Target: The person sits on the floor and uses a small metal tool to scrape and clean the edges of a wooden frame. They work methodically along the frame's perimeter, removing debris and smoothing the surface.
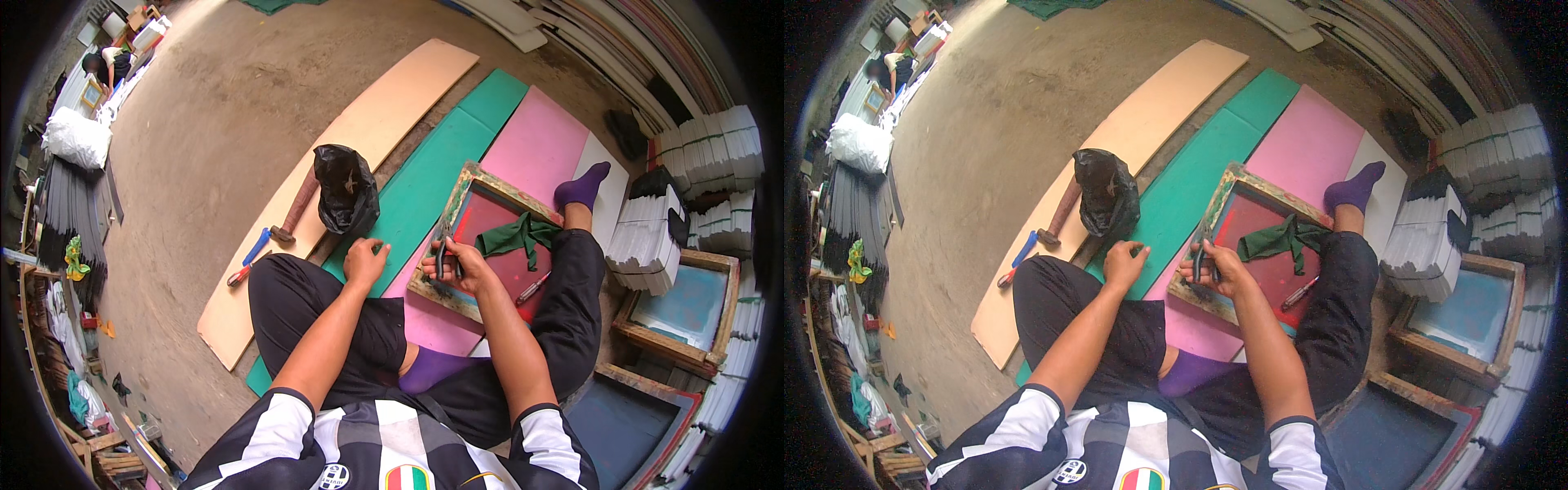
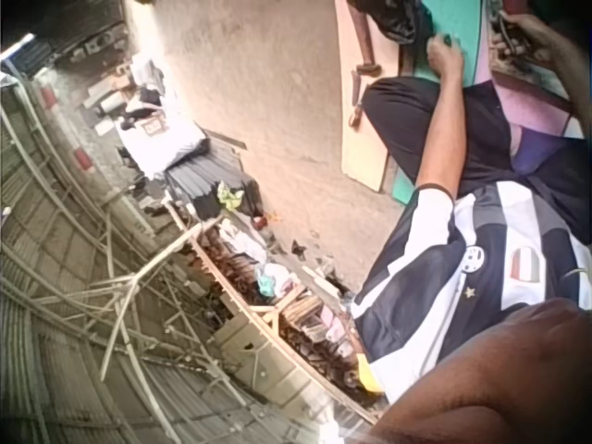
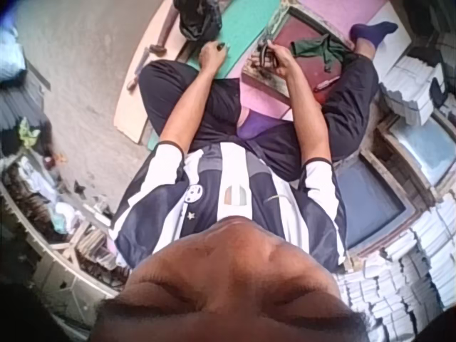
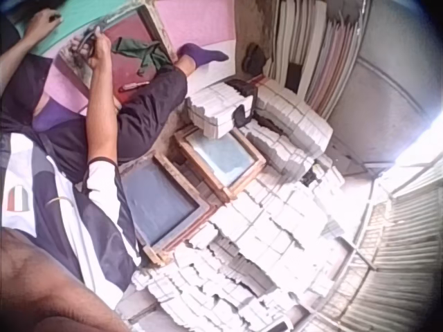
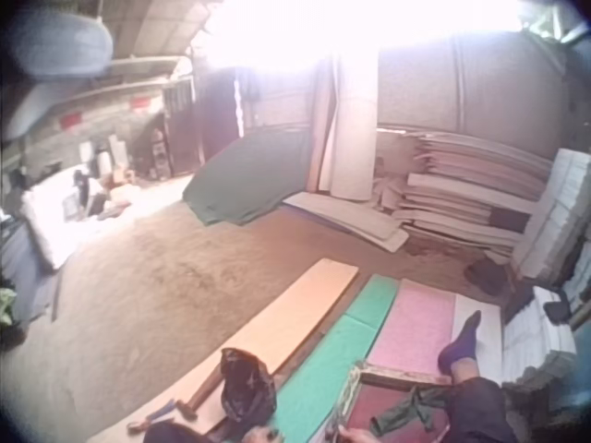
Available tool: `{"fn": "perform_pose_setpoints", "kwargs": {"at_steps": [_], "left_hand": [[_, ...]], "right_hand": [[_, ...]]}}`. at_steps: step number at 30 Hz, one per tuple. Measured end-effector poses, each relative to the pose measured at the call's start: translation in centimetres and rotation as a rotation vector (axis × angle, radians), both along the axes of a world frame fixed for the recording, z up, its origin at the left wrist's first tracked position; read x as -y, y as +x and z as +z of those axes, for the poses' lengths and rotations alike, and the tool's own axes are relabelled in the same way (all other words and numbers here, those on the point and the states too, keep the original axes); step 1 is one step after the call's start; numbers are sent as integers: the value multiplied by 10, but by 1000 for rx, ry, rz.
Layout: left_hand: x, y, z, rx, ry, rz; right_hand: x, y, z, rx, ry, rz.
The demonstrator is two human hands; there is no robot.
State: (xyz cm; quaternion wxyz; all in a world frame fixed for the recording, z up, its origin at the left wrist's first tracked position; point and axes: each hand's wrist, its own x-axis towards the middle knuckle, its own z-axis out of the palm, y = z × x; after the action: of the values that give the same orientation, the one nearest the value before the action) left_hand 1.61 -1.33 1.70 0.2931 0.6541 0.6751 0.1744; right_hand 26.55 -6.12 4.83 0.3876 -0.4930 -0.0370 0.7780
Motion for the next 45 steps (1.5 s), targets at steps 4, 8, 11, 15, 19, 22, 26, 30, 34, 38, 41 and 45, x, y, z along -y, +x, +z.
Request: {"fn": "perform_pose_setpoints", "kwargs": {"at_steps": [4, 8, 11, 15, 19, 22, 26, 30, 34, 38, 41, 45], "left_hand": [[1, -1, -3, 25, 22, -15], [1, 0, -3, 45, 38, -27], [2, 1, -3, 49, 43, -38], [2, 1, -4, 66, 39, -41], [2, 2, -7, 82, 59, -48], [2, 2, -8, 83, 67, -50], [2, 4, -7, 94, 65, -53], [3, 1, -7, 99, 74, -54], [2, 8, -5, 121, 93, -77], [2, 7, -5, 144, 95, -69], [2, 6, -4, 179, 70, -52], [0, 2, -12, 503, -42, 6]], "right_hand": [[-1, 2, -7, -39, 4, -15], [2, 5, -15, -108, 11, -22], [3, 13, -18, -140, 25, 21], [-4, 28, -11, -87, -23, 120], [-10, 47, -19, -134, -67, 181], [-14, 52, -19, -125, -112, 219], [-16, 54, -23, 14, -122, 311], [-17, 32, -6, 502, 41, 477], [-10, 36, -32, 881, 253, 536], [-1, 14, -6, 1469, 437, 619], [-1, 7, 13, 1543, 375, 676], [-1, -8, 16, 1509, 420, 739]]}}
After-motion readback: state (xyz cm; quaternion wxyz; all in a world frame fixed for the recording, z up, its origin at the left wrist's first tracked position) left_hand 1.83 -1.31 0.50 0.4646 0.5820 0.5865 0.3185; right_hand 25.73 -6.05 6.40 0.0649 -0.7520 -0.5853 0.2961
